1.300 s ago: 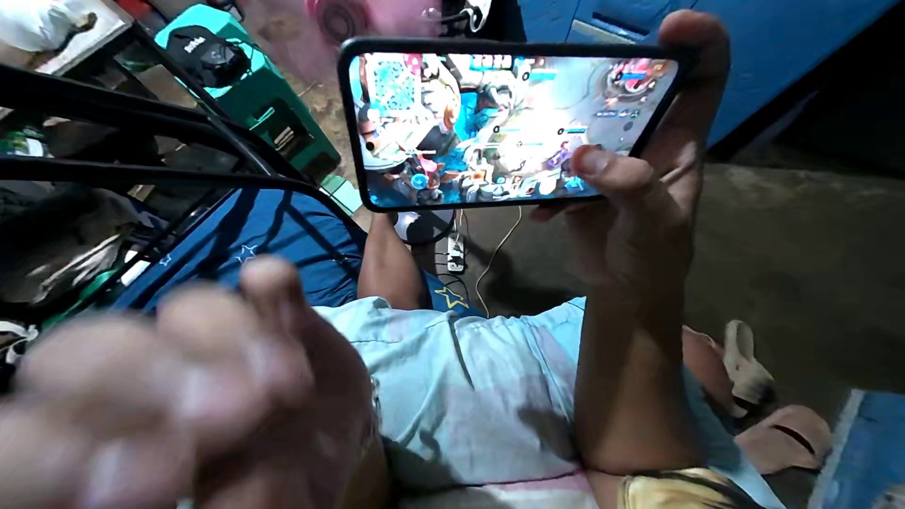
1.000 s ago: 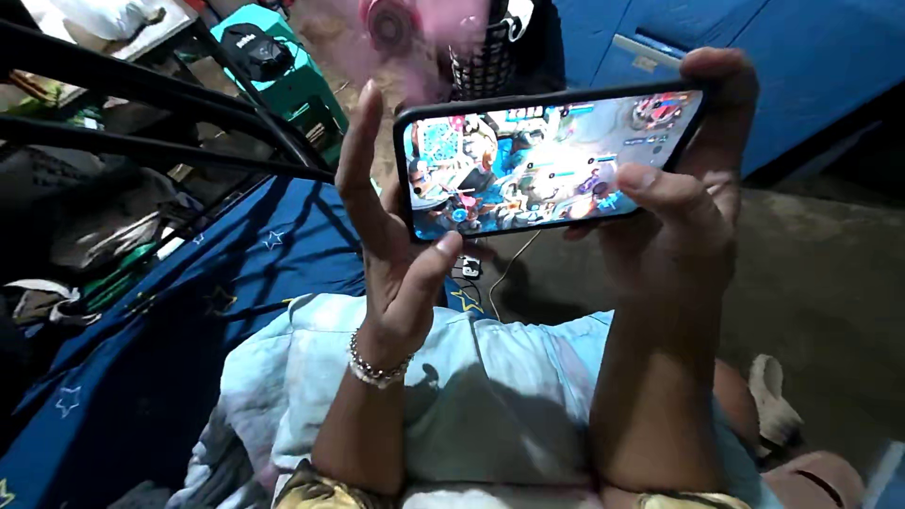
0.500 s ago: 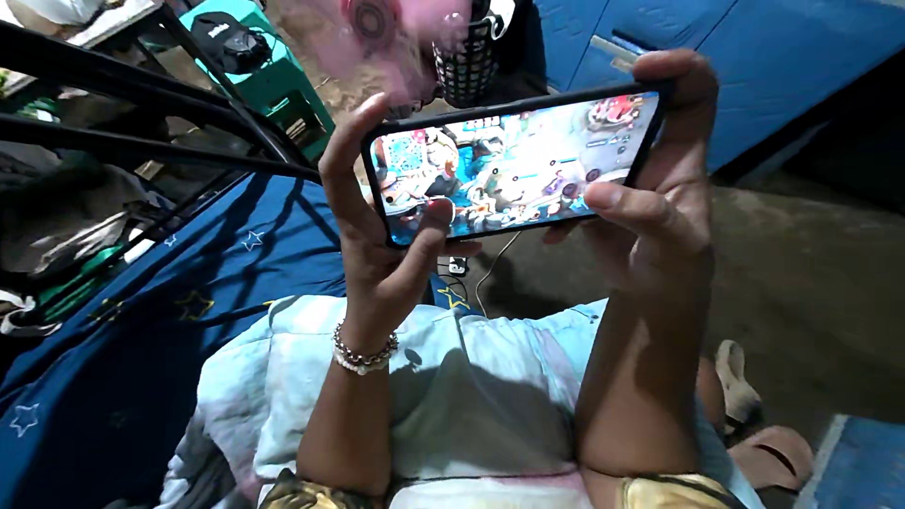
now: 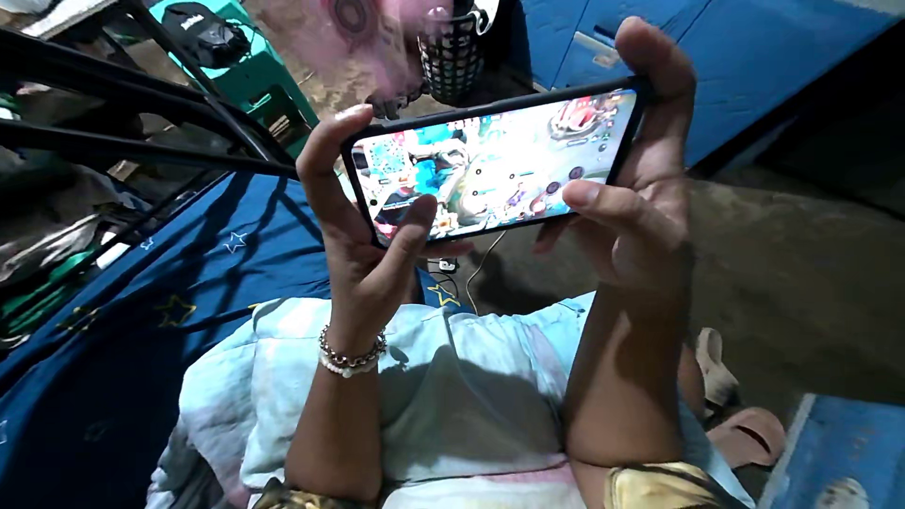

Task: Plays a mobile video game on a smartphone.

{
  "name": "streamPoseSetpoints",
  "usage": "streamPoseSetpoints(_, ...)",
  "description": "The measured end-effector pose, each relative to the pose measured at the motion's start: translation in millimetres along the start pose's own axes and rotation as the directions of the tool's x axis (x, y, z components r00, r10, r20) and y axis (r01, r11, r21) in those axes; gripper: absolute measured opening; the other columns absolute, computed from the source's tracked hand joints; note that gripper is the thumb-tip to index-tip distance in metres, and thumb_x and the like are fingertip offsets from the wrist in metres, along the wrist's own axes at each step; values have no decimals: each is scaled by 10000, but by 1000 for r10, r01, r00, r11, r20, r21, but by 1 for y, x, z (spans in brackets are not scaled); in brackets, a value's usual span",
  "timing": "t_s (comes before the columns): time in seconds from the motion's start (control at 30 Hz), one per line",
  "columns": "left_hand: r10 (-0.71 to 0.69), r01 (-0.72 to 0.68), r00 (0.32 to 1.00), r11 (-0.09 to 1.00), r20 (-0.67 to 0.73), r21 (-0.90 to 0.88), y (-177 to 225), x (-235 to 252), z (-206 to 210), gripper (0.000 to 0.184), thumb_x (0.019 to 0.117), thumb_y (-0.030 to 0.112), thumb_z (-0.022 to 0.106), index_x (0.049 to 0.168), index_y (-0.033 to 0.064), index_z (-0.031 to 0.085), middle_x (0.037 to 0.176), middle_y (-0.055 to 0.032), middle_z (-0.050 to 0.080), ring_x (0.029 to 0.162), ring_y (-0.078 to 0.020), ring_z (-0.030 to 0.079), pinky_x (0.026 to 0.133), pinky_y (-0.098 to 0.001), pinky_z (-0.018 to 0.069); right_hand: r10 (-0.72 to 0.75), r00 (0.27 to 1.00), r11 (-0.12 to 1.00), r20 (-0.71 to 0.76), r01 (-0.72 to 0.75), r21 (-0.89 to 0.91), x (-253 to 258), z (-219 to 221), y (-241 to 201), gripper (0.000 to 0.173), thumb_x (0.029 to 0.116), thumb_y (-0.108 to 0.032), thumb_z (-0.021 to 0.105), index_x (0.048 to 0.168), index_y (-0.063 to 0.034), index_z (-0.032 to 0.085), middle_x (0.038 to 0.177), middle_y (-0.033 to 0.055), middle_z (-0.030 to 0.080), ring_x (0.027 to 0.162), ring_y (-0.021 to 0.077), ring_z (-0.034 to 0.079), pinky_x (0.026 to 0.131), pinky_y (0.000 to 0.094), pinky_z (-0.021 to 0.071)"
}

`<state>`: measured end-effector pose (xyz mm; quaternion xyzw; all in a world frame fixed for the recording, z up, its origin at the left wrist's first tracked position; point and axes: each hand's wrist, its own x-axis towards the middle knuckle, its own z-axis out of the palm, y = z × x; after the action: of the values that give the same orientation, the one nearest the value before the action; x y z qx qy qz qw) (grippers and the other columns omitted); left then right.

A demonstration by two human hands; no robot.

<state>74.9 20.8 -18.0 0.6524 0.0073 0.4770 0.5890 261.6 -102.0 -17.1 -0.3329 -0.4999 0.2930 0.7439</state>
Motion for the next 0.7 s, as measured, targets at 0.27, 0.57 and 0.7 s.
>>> streamPoseSetpoints(0.27,68,-65,998,992,-17,110,-6,1,-4,621,984,108,640,1479,214,282,1392,15,466,1184,-142,598,841,-318,626,8,999,998,-34,-10,-60,-1,3,0,622,919,-50,603,1450,-224,332,1280,41,570,919,157,717,479,312,628)
streamPoseSetpoints(0.57,72,-69,997,994,-41,81,-7,0,1,609,987,49,607,1478,207,281,1375,-18,470,1127,-169,642,725,-330,664,-28,993,997,-113,19,-80,1,4,1,394,1024,-108,462,1406,-197,417,1257,50,564,880,137,712,441,299,605)
streamPoseSetpoints(0.7,78,-75,996,994,-38,76,-7,-1,1,624,989,46,608,1487,207,268,1378,-30,462,1112,-182,651,708,-345,670,-52,991,995,-124,41,-90,2,5,2,388,1037,-83,412,1413,-178,424,1242,66,567,872,142,711,439,296,602)
